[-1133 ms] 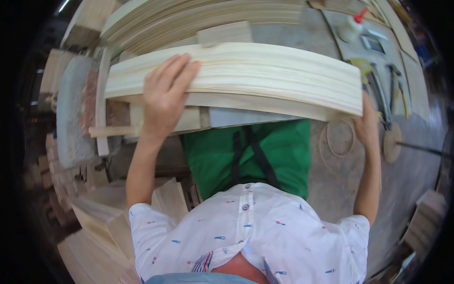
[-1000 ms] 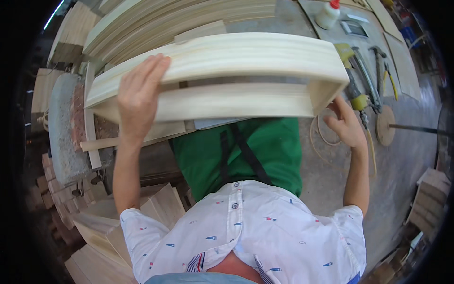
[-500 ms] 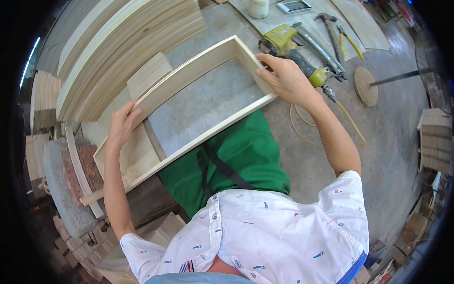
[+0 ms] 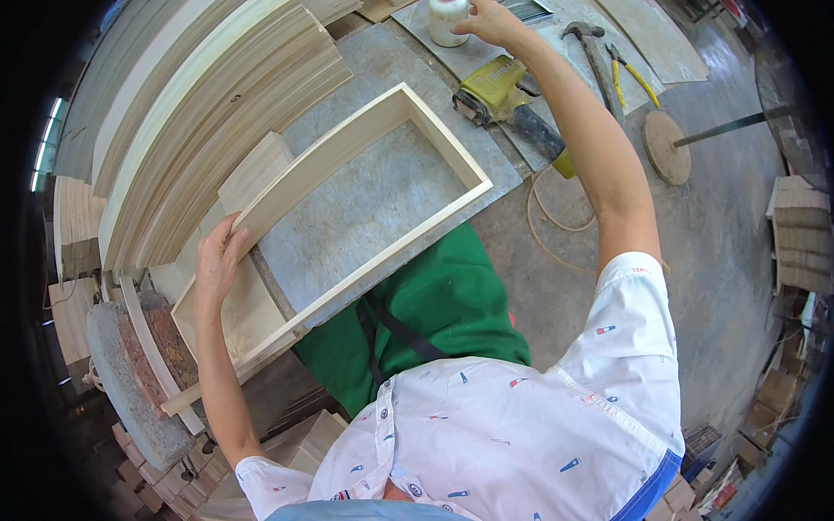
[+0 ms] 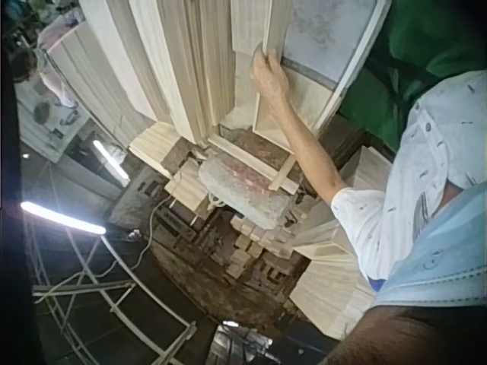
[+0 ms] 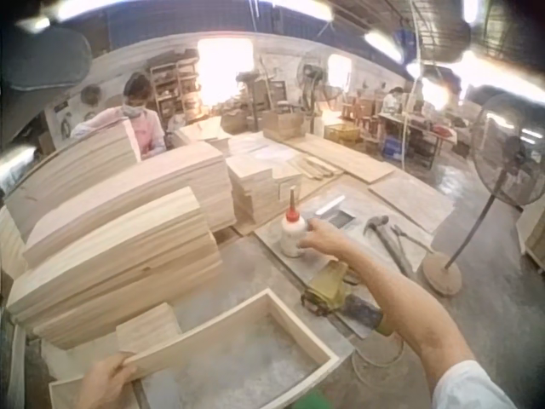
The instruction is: Assembling wooden boxes by applying glue to the joints and securing panels with a pneumatic nailer.
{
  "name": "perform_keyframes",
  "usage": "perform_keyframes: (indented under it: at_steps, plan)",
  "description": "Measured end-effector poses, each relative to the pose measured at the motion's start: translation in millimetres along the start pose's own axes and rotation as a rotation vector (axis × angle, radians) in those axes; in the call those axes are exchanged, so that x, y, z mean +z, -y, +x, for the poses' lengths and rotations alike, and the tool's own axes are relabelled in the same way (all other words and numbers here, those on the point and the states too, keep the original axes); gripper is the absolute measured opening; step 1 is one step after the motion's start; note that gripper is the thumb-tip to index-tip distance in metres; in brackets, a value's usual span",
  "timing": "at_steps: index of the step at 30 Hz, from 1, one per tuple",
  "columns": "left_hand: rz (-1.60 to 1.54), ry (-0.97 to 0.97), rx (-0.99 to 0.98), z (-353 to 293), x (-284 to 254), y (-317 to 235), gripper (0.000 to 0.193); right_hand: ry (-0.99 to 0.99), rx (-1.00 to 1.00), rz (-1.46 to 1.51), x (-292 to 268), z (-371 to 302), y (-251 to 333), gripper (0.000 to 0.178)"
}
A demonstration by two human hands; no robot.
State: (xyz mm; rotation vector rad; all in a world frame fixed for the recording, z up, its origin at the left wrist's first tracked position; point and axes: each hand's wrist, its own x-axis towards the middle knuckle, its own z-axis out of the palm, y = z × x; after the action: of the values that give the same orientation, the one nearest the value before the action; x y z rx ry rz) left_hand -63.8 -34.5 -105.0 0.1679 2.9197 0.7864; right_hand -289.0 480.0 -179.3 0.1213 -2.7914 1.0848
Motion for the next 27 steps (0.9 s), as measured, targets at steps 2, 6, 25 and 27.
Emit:
perform_keyframes:
  at_steps: [2, 6, 25, 27]
  plan:
    - [0.025, -0.023, -0.014, -3, 0, 5, 0.029, 0.074, 0.008, 0.093, 10, 5, 19, 0.061]
    - [0.029, -0.028, 0.013, -5, 0, 10, 0.029, 0.308, 0.091, 0.148, 5, 23, 10, 0.054]
    - [-0.301, -0.444, 0.263, -114, 15, -60, 0.069, 0.237, -0.400, 0.523, -31, -147, 273, 0.112]
    - [-1.334, -0.417, 0.165, -122, 32, -91, 0.080, 0.290, -0.435, 0.651, 1, -177, 299, 0.113]
